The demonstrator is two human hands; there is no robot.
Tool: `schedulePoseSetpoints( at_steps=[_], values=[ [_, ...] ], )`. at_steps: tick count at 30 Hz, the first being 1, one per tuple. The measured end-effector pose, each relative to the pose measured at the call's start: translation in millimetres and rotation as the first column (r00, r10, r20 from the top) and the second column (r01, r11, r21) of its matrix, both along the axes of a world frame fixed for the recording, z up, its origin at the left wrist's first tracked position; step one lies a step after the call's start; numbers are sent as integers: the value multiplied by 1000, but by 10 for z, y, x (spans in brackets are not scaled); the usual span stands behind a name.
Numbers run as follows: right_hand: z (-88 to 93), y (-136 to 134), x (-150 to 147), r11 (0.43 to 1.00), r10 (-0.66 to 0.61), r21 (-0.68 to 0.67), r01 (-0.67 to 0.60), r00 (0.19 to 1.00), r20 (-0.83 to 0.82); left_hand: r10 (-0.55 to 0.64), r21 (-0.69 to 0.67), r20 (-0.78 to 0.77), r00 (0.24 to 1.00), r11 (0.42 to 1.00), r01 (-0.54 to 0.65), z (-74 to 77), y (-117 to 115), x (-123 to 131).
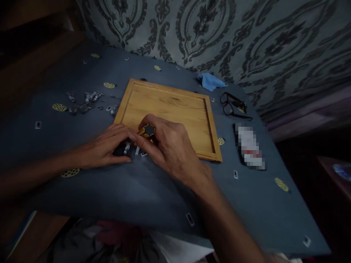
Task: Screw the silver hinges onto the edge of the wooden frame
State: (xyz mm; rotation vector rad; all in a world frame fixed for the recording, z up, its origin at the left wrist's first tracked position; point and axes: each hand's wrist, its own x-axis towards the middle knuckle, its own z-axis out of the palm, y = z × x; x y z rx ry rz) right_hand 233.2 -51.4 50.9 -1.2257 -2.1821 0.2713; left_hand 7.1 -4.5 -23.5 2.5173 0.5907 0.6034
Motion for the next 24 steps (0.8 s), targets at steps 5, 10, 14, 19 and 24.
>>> schedulePoseSetpoints(
  at_steps=[5, 10, 14, 19, 24],
  values=[
    [-61, -66, -12, 998, -13, 58, 12, 1000, 6, -2, -51, -5, 1000, 999, 2, 18, 4, 2],
    [-116, -116, -25, 995, 4, 100, -4, 1000, 1, 111, -25, 48, 993, 994, -110, -1, -48, 89],
    [-86, -137, -38, 997, -7, 83, 5, 1000, 16, 137, -12, 63, 989, 991, -136, -14, -57, 120],
    [-83, -141, -22, 998, -15, 53, 15, 1000, -5, 57, -20, 24, 998, 998, -57, -3, -26, 66],
    [-90, -123, -4, 998, -9, 68, 9, 1000, -7, 26, -41, -24, 999, 999, -27, 24, -27, 32]
  ],
)
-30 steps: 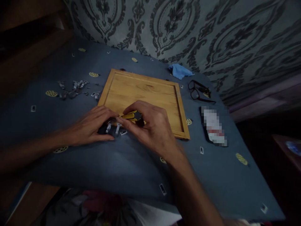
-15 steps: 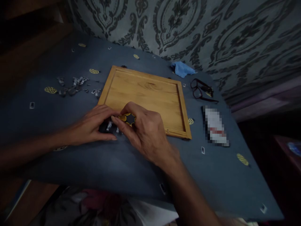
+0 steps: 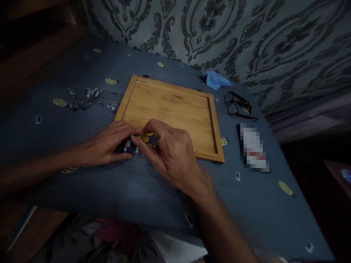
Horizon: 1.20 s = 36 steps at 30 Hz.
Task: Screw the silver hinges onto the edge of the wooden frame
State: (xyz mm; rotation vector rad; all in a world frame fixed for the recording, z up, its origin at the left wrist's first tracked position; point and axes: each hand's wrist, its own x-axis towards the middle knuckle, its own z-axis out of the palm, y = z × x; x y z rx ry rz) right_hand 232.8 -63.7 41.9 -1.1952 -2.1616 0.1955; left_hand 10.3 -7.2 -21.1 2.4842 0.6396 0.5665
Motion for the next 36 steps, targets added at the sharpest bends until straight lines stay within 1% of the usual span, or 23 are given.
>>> schedulePoseSetpoints(
  at_steps=[2, 5, 9, 14, 17, 22, 25, 27, 30, 32, 34, 36],
  values=[
    [8, 2, 4, 1000, 3, 2, -3, 1000, 10, -8, -5, -29, 1000, 1000, 8, 20, 1, -7],
    [15, -3, 7, 1000, 17, 5, -17, 1000, 21, -52, -31, -62, 997, 998, 50, 61, 17, -31],
    [7, -15, 7, 1000, 30, 3, -30, 999, 24, -90, -71, -62, 994, 994, 85, 96, 41, -74],
    [7, -23, 1, 999, 46, 7, -46, 999, 26, -70, -92, -1, 998, 993, 70, 50, 38, -93],
    [7, -24, -5, 998, 64, 9, -64, 998, 31, -50, -101, 7, 999, 994, 51, 21, 34, -90],
    [-6, -16, -3, 993, 98, 59, -99, 995, 19, -62, -93, 18, 998, 994, 63, 22, 43, -94],
    [-3, -15, 8, 993, 105, 54, -105, 994, 13, -73, -70, 21, 997, 995, 74, 16, 43, -106],
    [-2, -26, 18, 997, 64, 32, -63, 998, -17, -81, -55, 34, 996, 995, 83, 7, 38, -112],
    [-22, -54, 40, 996, -78, 23, 82, 987, -141, -57, -56, 63, 996, 997, 61, 8, 32, -125],
    [-53, -66, 60, 980, -176, 43, 194, 947, -270, -26, -63, 79, 996, 998, 31, 27, 37, -141],
    [-86, -61, 79, 958, -241, 53, 281, 894, -379, 6, -69, 83, 997, 998, -1, 57, 54, -164],
    [-106, -45, 93, 944, -284, 36, 329, 861, -423, 34, -73, 81, 996, 997, -28, 83, 78, -188]
  ],
)
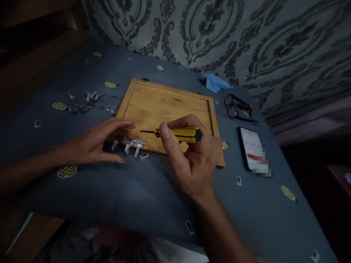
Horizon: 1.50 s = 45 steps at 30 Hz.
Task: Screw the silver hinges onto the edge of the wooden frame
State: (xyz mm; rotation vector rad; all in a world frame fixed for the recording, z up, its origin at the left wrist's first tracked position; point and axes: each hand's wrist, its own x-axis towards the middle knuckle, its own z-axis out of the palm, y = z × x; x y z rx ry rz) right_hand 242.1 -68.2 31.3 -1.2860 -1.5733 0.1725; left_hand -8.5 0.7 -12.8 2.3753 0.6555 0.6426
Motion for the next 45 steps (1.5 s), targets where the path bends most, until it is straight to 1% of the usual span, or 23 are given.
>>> schedulePoseSetpoints(
  at_steps=[3, 5, 11, 15, 17, 19, 21, 23, 25, 27, 29, 31, 34, 37, 39, 41, 43, 45],
  values=[
    [4, 23, -3, 999, -1, -34, 1, 1000, 10, 30, -13, -16, 999, 999, -30, 15, 33, -21],
    [16, 28, -20, 998, 12, -59, -11, 1000, 17, 27, -24, -27, 999, 999, -28, 12, 43, -23],
    [5, 12, -59, 992, 40, -121, -43, 999, -27, -3, -66, -19, 1000, 998, 2, -11, 46, -28],
    [-17, 34, -48, 990, 31, -138, -36, 999, -38, 13, -107, 13, 1000, 994, -12, -10, 53, -30],
    [-39, 78, -35, 987, 30, -156, -46, 994, -108, 55, -162, 57, 997, 986, -46, 9, 53, -25],
    [-76, 144, -21, 978, 32, -192, -80, 970, -242, 145, -227, 111, 983, 967, -117, 42, 57, -20],
    [-128, 220, -5, 964, 26, -235, -127, 921, -389, 263, -270, 170, 950, 939, -212, 77, 74, -20],
    [-185, 287, 9, 942, 17, -285, -180, 870, -493, 360, -299, 224, 905, 910, -288, 95, 109, -28],
    [-239, 334, 22, 914, 4, -337, -226, 836, -549, 411, -324, 259, 874, 890, -323, 85, 152, -42],
    [-284, 360, 36, 889, -16, -387, -245, 827, -561, 436, -336, 272, 858, 878, -340, 48, 188, -55],
    [-319, 378, 58, 867, -40, -445, -227, 856, -515, 447, -319, 260, 856, 876, -361, -1, 203, -60],
    [-345, 403, 95, 843, -49, -508, -176, 915, -400, 451, -262, 218, 866, 881, -393, -40, 204, -58],
    [-373, 469, 177, 865, -5, -476, -158, 947, -322, 450, -146, 179, 875, 892, -428, -39, 213, -62],
    [-406, 545, 273, 891, 39, -434, -133, 975, -218, 467, -45, 172, 867, 883, -467, 47, 282, -131],
    [-444, 587, 331, 905, 65, -411, -112, 990, -125, 514, 8, 170, 840, 852, -523, 119, 388, -235],
    [-494, 617, 376, 919, 82, -385, -87, 996, -28, 583, 37, 163, 796, 803, -595, 170, 555, -377],
    [-548, 638, 405, 927, 102, -366, -75, 993, 56, 646, 39, 140, 750, 753, -657, 187, 766, -531],
    [-591, 650, 422, 930, 125, -360, -74, 985, 119, 689, 43, 91, 719, 719, -694, 176, 980, -662]
  ],
)
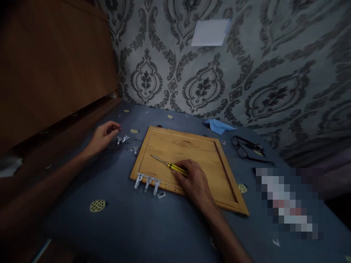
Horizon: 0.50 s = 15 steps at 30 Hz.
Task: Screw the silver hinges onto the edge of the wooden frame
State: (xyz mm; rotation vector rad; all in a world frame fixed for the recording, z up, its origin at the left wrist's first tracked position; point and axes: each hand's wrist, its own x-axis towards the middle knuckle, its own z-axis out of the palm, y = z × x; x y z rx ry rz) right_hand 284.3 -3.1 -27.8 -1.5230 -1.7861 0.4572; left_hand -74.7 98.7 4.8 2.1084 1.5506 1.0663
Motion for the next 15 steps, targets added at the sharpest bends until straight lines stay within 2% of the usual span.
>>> schedulePoseSetpoints(
  at_steps=[3, 5, 10, 15],
  values=[
    [-32, 2, 8, 1000, 20, 11, -20, 998, 67, 3, -77, -114, 994, 997, -12, -25, 223, -105],
    [-36, -4, 6, 999, 28, 22, -30, 994, 104, -20, -110, -201, 979, 994, -2, -34, 275, -107],
    [-39, -18, -16, 997, 47, 45, -56, 983, 175, -52, -123, -368, 929, 992, 6, -68, 226, -14],
    [-40, -14, -31, 997, 42, 48, -54, 975, 217, -29, -135, -405, 914, 991, -28, -144, 231, 14]
  ],
)
